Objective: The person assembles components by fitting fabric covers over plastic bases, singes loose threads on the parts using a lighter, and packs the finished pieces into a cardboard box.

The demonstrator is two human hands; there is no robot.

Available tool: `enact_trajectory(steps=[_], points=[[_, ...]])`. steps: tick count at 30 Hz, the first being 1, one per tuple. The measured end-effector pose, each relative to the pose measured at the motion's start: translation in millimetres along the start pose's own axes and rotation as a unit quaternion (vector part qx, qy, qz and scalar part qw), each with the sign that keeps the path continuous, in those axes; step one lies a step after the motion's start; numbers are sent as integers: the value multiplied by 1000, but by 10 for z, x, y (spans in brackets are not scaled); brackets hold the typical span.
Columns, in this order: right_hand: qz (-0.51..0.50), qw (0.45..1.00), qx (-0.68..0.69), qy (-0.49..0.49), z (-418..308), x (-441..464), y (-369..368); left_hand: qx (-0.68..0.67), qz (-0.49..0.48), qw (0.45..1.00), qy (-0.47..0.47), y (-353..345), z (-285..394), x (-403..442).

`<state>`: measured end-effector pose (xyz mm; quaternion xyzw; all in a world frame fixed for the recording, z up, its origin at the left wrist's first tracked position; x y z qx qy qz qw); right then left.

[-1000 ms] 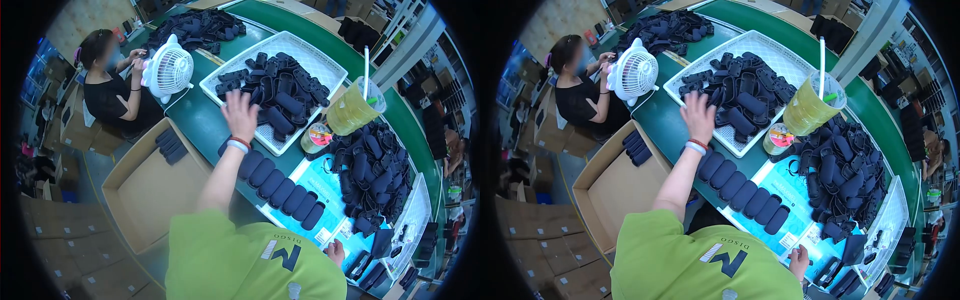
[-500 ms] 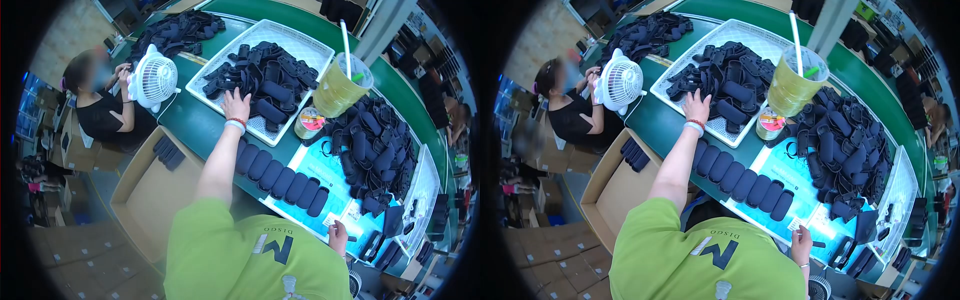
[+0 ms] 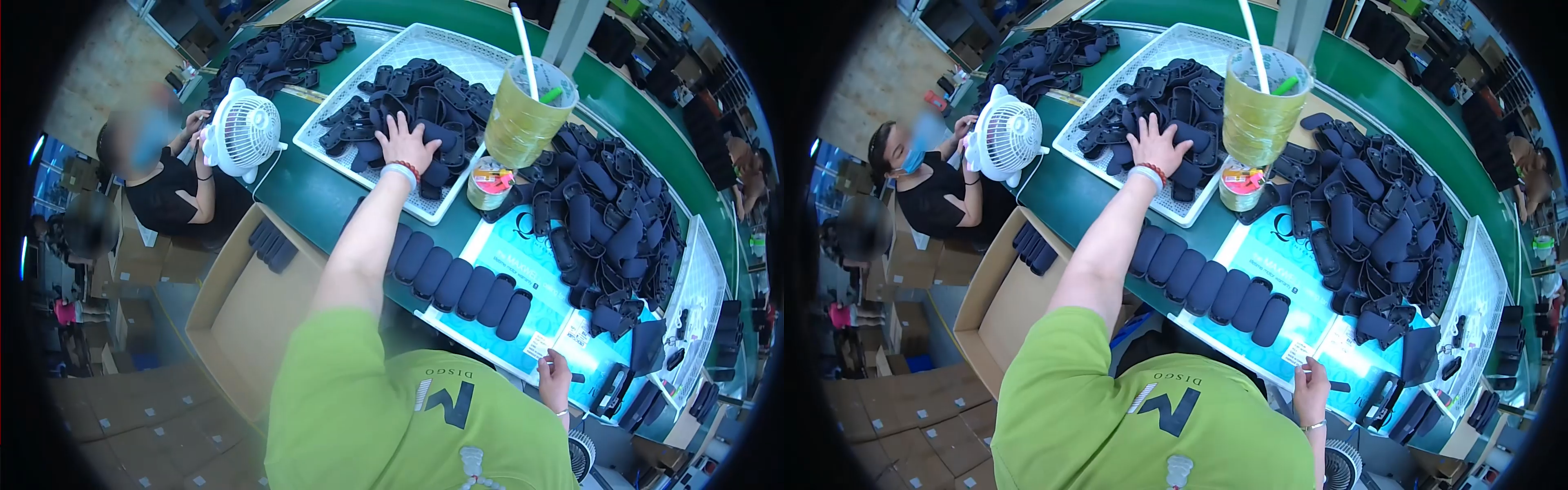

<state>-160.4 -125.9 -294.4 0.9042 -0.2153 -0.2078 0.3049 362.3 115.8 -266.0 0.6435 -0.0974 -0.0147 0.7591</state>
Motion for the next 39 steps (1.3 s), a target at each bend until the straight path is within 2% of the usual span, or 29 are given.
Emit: enact_trajectory(steps=[3,4,5,7,8,12,14,15,19,21,22,23,25,27,29,32,34,36,37,39], points=[[7,1000,6,-8,114,-12,78,-14,170,984,-51,176,47,-33],[7,1000,8,-15,151,-48,90,-9,113,992,-63,84,9,-31],[2,1000,5,-19,170,-97,108,30,-24,998,-47,-74,-53,-27],[2,1000,2,-19,148,-67,131,23,35,998,-42,-81,-59,-71],[6,1000,6,-16,145,-56,135,-38,128,990,-39,-33,-26,-131],[4,1000,-16,11,206,-21,116,-150,176,963,-135,90,116,-636],[19,999,-35,29,206,-44,113,-253,142,935,-203,239,307,-1199],[30,998,-43,37,127,-48,138,-335,104,913,-209,297,427,-1541],[-11,1000,13,11,-89,182,190,-420,-86,853,-297,394,988,-2523],[1,997,-21,77,-206,448,188,-454,-170,818,-311,257,1209,-2641],[11,992,-39,119,-279,612,167,-446,-197,817,-309,202,1306,-2587],[20,985,-57,162,-349,782,126,-445,-205,821,-292,115,1403,-2482],[45,967,-105,227,-452,1131,-18,-399,-171,869,-239,-161,1538,-2146],[54,953,-169,246,-680,1426,-119,-400,-148,889,-166,-259,1759,-1748],[62,936,-281,201,-792,1768,-238,-435,-151,887,-36,-631,1922,-1387],[61,893,-413,169,-701,2114,-326,-402,-139,904,36,-1013,2194,-1220],[74,846,-500,172,-518,2253,-395,-316,-118,937,88,-961,2388,-1295],[58,846,-495,191,-388,2304,-337,-283,-87,949,111,-936,2465,-1328],[47,845,-493,200,-330,2300,-298,-360,-94,922,107,-988,2461,-1326],[39,883,-418,208,-515,2151,33,-502,-101,853,102,-1031,2326,-1311]])
Point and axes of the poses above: each hand's wrist, its own x-axis towards the middle knuckle, its own y-axis out of the back of the hand, z = x × y, the point moved 4 cm from there along x, towards the middle knuckle, and after that the axes turned 4 degrees about y, right-handed, at the moved point
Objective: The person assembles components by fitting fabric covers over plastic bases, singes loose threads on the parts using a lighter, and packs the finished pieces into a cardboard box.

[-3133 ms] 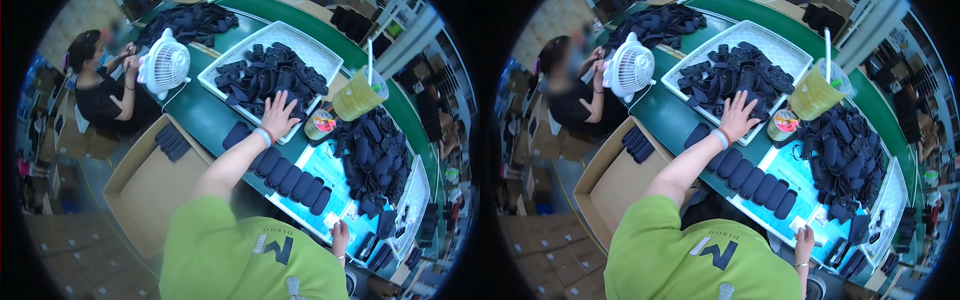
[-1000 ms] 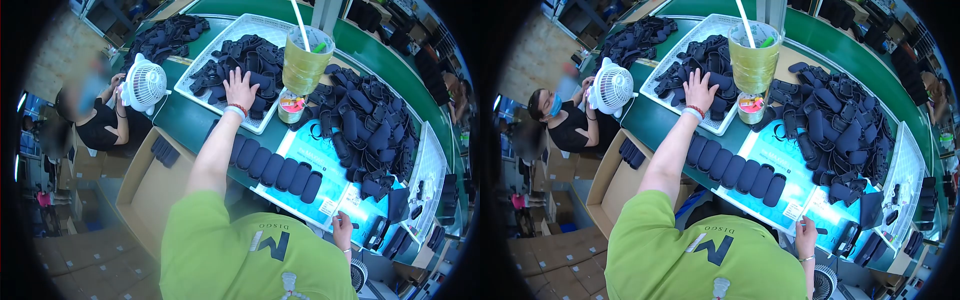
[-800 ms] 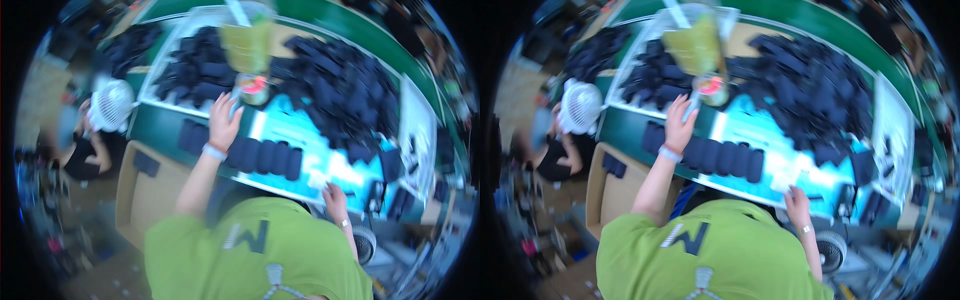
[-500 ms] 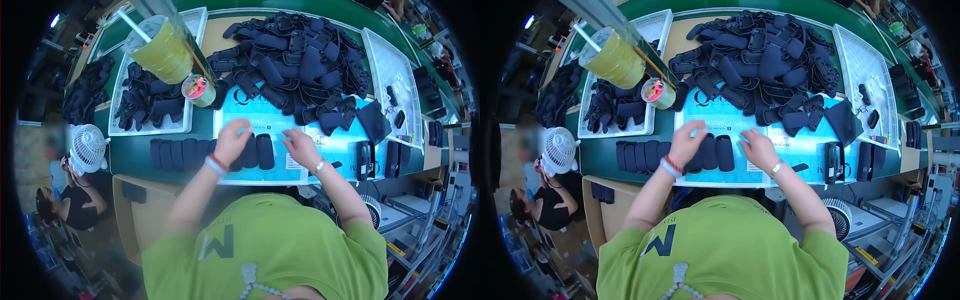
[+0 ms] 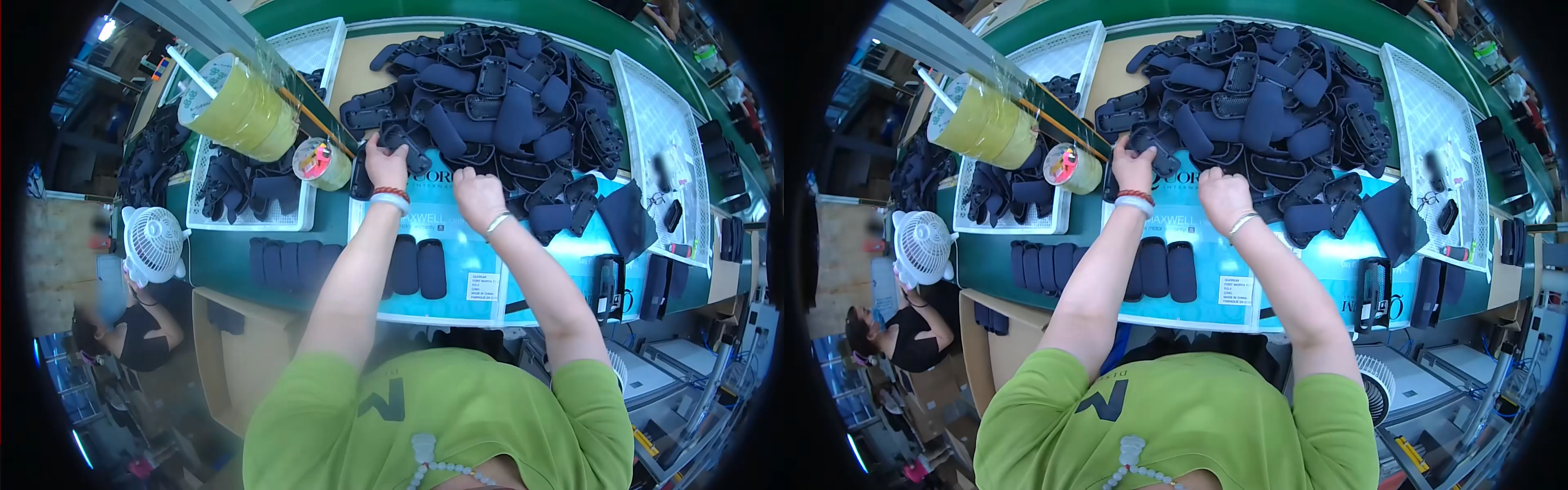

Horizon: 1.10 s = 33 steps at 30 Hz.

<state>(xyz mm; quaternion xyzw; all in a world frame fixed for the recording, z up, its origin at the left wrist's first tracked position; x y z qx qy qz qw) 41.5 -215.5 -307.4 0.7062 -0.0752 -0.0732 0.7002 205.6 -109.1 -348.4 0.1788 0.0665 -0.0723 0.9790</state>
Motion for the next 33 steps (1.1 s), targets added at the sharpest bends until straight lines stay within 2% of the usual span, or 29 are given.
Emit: enact_trajectory(steps=[2,4,5,6,7,8,11,15,18,19,23,28,31,33], points=[[19,996,89,-8,37,-122,285,-231,-83,967,66,142,-71,-121],[100,971,207,-66,77,-378,537,-395,-114,893,183,282,-214,-251],[167,941,288,-57,138,-515,517,-440,-131,863,213,300,-251,-295],[193,895,397,-65,184,-640,478,-483,-149,828,244,302,-287,-345],[123,812,551,-147,185,-745,521,-526,-167,788,273,293,-317,-403],[48,694,681,-227,149,-876,564,-530,-197,770,295,311,-345,-480],[65,415,877,-235,27,-1073,471,-540,-276,721,336,396,-158,-728],[43,379,900,-213,-216,-1104,678,-570,-384,685,242,534,175,-987],[40,366,905,-215,-349,-1057,741,-610,-380,647,254,580,296,-1187],[32,360,906,-222,-408,-1052,719,-599,-373,661,254,563,291,-1206],[11,347,906,-244,-628,-1034,691,-536,-360,749,149,633,444,-1351],[11,362,899,-246,-731,-1008,640,-511,-342,779,126,654,516,-1488],[14,434,863,-260,-784,-1007,641,-486,-319,808,97,664,548,-1531],[59,631,745,-209,-739,-1001,614,-442,-316,836,69,654,582,-1590]])
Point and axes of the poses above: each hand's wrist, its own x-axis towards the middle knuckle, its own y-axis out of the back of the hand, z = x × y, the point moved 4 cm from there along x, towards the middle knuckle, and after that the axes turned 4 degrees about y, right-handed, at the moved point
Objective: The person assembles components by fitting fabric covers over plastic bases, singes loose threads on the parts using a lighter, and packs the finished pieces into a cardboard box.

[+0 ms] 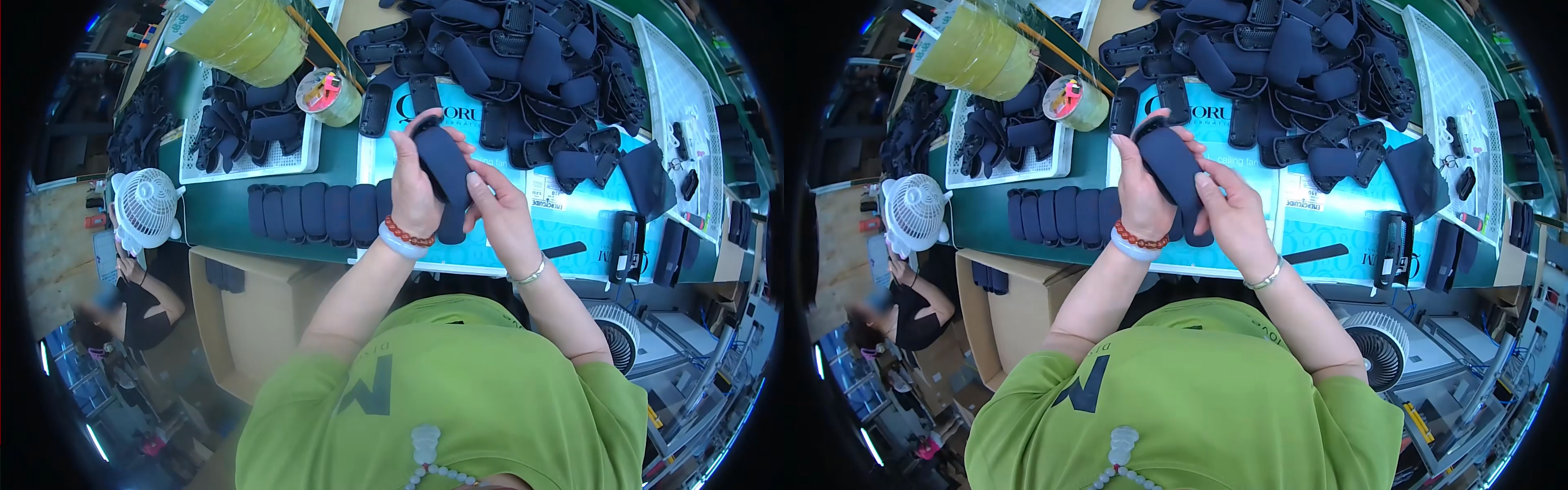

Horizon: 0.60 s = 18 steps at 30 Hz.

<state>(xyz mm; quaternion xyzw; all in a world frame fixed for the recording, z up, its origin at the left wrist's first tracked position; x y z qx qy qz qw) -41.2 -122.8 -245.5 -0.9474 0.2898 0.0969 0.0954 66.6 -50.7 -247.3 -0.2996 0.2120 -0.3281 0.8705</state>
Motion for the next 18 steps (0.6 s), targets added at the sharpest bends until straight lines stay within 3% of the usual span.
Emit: enact_trajectory(steps=[1,4,7,9,10,12,15,17,18], points=[[0,993,-105,56,17,-4,6,41,-5,999,-1,-59,-29,-53],[6,995,-84,49,147,-102,110,146,-5,989,-3,-158,-199,-219],[-25,993,-66,-92,291,-376,364,113,-14,990,88,-144,-510,-360],[-29,996,-17,-84,333,-528,508,206,-45,973,96,-147,-662,-467],[-28,995,8,-95,336,-588,566,282,-58,954,85,-50,-795,-486],[-1,994,-2,-109,440,-654,746,527,-82,845,-39,177,-746,-396],[43,975,-135,-173,698,-572,1011,460,137,877,-13,643,-171,-142],[34,969,-209,-123,935,-454,1002,532,175,820,-121,1196,85,88],[25,964,-245,-99,1008,-424,956,573,183,788,-132,1349,74,169]])
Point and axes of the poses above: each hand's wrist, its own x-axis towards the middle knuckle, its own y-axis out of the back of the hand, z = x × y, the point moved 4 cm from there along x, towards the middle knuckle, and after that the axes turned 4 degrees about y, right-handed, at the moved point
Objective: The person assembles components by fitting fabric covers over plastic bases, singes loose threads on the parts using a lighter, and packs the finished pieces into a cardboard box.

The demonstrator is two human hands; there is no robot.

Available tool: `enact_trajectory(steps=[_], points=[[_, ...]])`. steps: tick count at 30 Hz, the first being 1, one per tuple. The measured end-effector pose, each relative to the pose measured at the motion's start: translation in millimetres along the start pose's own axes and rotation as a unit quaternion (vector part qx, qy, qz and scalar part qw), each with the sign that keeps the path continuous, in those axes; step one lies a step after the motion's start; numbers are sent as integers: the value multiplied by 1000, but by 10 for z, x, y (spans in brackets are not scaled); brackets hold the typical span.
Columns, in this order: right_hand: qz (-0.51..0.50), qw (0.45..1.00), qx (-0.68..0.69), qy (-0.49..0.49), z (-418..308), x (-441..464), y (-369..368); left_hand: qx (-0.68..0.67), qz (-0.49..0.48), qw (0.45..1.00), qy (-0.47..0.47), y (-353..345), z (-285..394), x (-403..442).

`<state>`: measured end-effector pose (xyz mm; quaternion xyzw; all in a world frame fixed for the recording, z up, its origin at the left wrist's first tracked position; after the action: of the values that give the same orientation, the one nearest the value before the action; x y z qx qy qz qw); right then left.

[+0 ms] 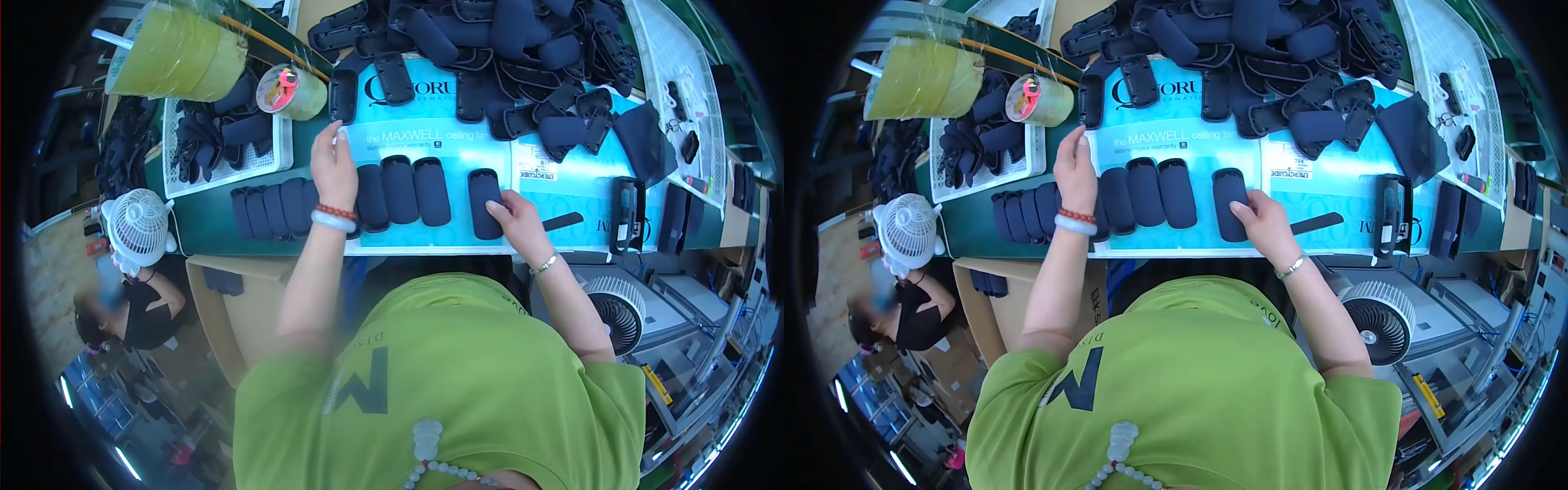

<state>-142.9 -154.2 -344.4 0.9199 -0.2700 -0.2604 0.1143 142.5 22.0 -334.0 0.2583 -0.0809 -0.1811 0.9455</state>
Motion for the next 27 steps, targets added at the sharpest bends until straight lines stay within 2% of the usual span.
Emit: enact_trajectory(steps=[4,6,7,8,11,12,13,15,16,18,20,21,23,25,26,27], points=[[-8,998,-44,41,-33,269,-293,187,93,976,-62,-41,-272,328],[-15,979,-188,84,-207,294,-312,210,108,971,-28,-158,-227,386],[-15,960,-261,101,-300,308,-287,212,99,972,7,-210,-179,392],[-29,924,-365,106,-372,334,-258,230,129,965,1,-262,-224,407],[75,895,-344,273,-805,485,-158,266,133,954,33,-296,-100,446],[59,897,-351,262,-974,612,-195,274,165,947,21,-319,-131,461],[77,879,-347,317,-1123,770,-267,269,157,950,28,-334,-158,475],[62,872,-372,312,-1436,1091,-486,259,141,955,43,-355,-210,488],[55,867,-389,306,-1532,1274,-620,236,150,959,43,-372,-248,474],[67,828,-443,337,-1479,1643,-883,-2,67,984,164,-402,-409,496],[60,790,-494,358,-1420,1895,-1020,-243,-21,936,254,-308,-225,392],[48,770,-521,365,-1365,1963,-1028,-356,-68,887,287,-237,-134,323],[34,814,-481,324,-1450,1898,-848,-525,-125,772,337,-86,129,160],[78,877,-346,322,-1570,1631,-575,-596,-184,712,322,69,320,46],[40,948,-191,253,-1670,1444,-414,-608,-190,706,310,159,420,-22],[1,985,-30,172,-1729,1238,-279,-619,-198,699,297,231,530,-94]])
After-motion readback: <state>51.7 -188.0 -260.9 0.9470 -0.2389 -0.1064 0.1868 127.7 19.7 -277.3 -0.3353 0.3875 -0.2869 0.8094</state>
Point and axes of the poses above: each hand's wrist, its own x-axis towards the middle knuckle, its own y-axis out of the back of the hand, z = x × y, the point moved 4 cm from there along x, towards the middle knuckle, and after that the axes turned 4 degrees about y, right-handed, at the moved point
